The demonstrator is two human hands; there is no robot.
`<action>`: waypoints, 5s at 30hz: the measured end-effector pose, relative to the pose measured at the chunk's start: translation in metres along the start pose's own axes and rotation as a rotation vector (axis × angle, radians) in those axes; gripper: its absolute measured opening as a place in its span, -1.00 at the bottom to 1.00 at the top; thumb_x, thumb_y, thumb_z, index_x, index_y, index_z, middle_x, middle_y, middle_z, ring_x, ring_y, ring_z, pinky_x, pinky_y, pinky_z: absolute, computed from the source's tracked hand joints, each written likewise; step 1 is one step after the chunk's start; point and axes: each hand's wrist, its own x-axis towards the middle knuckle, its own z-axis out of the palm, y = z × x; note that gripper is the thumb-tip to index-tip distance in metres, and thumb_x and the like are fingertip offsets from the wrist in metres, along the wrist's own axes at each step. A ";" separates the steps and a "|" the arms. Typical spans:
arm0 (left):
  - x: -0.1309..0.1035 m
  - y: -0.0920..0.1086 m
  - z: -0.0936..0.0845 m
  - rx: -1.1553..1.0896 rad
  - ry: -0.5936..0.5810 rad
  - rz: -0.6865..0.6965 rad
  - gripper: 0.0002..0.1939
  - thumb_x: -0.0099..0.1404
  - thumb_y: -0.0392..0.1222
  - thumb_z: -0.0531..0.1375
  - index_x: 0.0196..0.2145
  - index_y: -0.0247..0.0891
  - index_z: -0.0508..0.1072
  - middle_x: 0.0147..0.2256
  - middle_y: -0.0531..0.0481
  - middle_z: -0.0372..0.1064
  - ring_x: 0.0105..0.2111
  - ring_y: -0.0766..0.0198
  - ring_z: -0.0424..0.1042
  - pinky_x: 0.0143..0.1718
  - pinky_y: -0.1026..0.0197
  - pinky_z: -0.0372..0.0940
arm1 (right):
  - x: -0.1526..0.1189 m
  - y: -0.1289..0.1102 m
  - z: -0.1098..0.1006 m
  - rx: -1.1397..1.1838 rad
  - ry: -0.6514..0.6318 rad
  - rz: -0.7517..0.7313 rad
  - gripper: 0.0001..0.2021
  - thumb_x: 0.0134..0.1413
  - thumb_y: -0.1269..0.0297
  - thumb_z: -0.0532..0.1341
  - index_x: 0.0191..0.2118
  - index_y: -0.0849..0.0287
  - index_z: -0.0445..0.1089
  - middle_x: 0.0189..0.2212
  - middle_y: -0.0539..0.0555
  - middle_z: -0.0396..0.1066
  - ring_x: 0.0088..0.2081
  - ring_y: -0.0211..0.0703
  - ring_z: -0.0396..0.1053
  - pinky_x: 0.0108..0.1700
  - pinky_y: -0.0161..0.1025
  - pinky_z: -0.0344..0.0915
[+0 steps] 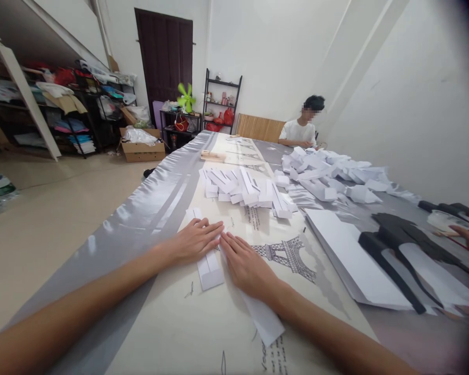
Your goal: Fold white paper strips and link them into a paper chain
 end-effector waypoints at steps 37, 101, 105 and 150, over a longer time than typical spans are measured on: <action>0.008 0.015 -0.020 -0.080 -0.254 -0.149 -0.36 0.51 0.26 -0.21 0.38 -0.04 0.10 0.36 0.01 0.07 0.13 0.00 0.17 0.21 -0.07 0.00 | -0.144 -0.007 -0.053 0.343 -0.028 0.027 -0.37 0.28 0.52 0.07 0.42 0.06 0.02 0.41 0.10 0.02 0.36 -0.03 0.11 0.29 -0.04 0.24; 0.026 0.059 -0.009 -0.016 -0.327 -0.299 0.09 0.31 0.53 -0.26 0.37 -0.53 0.04 0.36 -0.54 -0.09 0.38 -0.36 -0.15 0.28 -0.36 -0.14 | -0.071 0.028 -0.042 -0.034 -0.028 -0.194 -0.28 -0.08 0.73 0.04 0.26 0.25 0.26 0.23 0.14 0.34 0.12 0.11 0.31 0.13 0.12 0.32; 0.025 0.057 -0.005 -0.022 -0.306 -0.294 0.14 0.26 0.58 -0.26 0.36 -0.53 0.05 0.35 -0.59 -0.08 0.37 -0.40 -0.13 0.27 -0.37 -0.14 | -0.097 0.016 -0.048 0.010 -0.012 -0.161 -0.31 -0.04 0.73 0.03 0.25 0.23 0.29 0.19 0.12 0.39 0.06 0.09 0.33 0.10 0.10 0.35; 0.026 0.054 -0.010 -0.007 -0.147 -0.258 0.07 0.25 0.59 -0.23 0.22 -0.47 0.27 0.20 -0.49 0.23 0.22 -0.31 0.17 0.22 -0.35 -0.07 | 0.005 0.063 -0.009 0.263 0.110 -0.116 -0.70 0.40 0.31 0.03 -0.07 0.17 0.53 -0.39 0.09 0.31 -0.34 -0.14 0.27 -0.28 -0.22 0.23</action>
